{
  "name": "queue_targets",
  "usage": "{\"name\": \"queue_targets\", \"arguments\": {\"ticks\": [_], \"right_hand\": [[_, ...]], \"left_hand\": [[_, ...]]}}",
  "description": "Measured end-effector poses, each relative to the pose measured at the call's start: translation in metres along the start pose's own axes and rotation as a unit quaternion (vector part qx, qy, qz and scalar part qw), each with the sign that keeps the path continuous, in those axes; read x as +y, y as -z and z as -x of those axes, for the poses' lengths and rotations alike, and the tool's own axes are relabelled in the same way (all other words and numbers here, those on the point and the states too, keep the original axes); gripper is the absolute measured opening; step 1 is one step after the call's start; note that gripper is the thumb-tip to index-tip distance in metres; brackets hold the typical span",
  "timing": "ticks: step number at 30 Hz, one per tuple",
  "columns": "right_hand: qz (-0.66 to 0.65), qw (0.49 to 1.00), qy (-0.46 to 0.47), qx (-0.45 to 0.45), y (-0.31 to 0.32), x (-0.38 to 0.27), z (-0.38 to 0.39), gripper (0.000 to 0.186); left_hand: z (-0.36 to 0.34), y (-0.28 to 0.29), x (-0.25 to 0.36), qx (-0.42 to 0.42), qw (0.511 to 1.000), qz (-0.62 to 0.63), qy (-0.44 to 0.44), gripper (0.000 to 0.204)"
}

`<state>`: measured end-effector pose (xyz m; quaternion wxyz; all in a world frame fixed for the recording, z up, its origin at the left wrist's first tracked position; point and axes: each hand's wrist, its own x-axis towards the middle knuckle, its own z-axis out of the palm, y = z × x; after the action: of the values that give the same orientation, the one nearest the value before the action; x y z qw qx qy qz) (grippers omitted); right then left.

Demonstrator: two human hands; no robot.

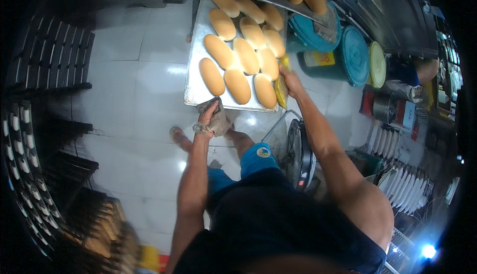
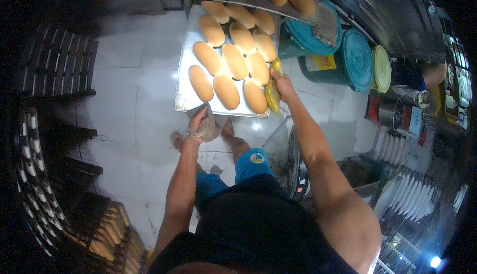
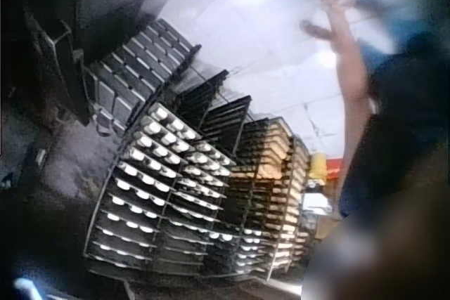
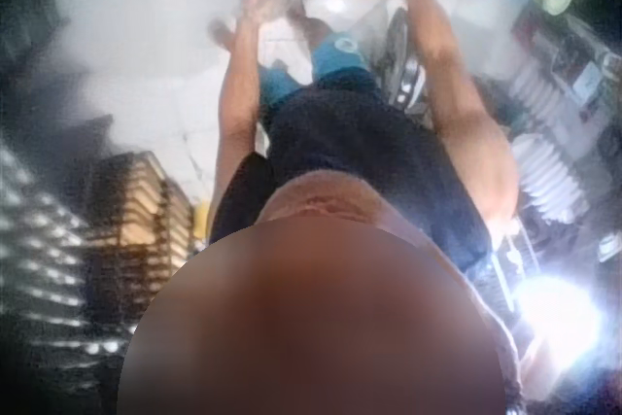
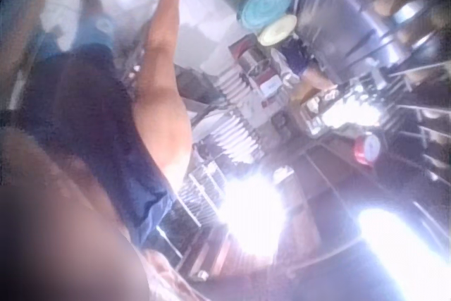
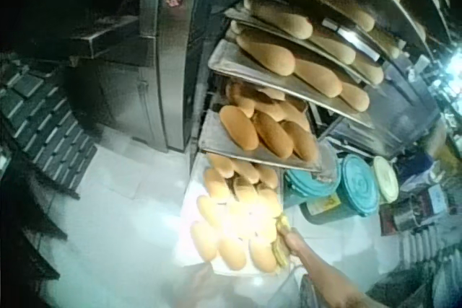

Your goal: The person wipes down metal baking trays with a cloth, then uses a towel and a small pad to remove trays of baked bread from an industrial oven and places them onto a cooling rack.

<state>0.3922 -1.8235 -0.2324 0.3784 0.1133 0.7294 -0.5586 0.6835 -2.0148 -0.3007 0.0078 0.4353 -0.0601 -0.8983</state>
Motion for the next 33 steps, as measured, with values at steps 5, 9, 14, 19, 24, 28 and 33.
{"name": "queue_targets", "arguments": {"ticks": [5,9,14,19,24,28,33], "right_hand": [[-0.009,0.998,0.017,0.058,0.075,0.016,-0.035,0.044],[-0.044,0.982,0.002,0.184,0.134,0.043,0.015,0.046],[0.032,0.971,-0.069,0.225,0.148,0.08,0.093,0.051],[0.18,0.965,-0.112,0.157,0.109,0.103,0.147,0.059],[0.321,0.94,-0.111,0.041,-0.002,0.038,0.194,0.05],[0.273,0.96,0.015,-0.057,-0.043,0.044,0.199,0.042],[0.198,0.963,0.094,-0.158,-0.057,-0.064,0.24,0.041]], "left_hand": [[-0.029,-0.045,-0.02,-0.011,0.995,0.011,-0.096,0.035],[-0.087,-0.102,0.004,-0.004,0.998,0.038,-0.043,0.039],[-0.157,-0.175,0.078,-0.102,0.989,-0.001,-0.106,0.032],[-0.094,-0.212,0.099,-0.062,0.992,-0.097,-0.055,0.033],[0.015,-0.08,0.056,-0.04,0.994,-0.093,0.039,0.025],[0.16,0.005,0.033,-0.195,0.965,0.134,0.117,0.031],[0.298,-0.054,0.029,-0.253,0.937,0.238,-0.046,0.039]]}}
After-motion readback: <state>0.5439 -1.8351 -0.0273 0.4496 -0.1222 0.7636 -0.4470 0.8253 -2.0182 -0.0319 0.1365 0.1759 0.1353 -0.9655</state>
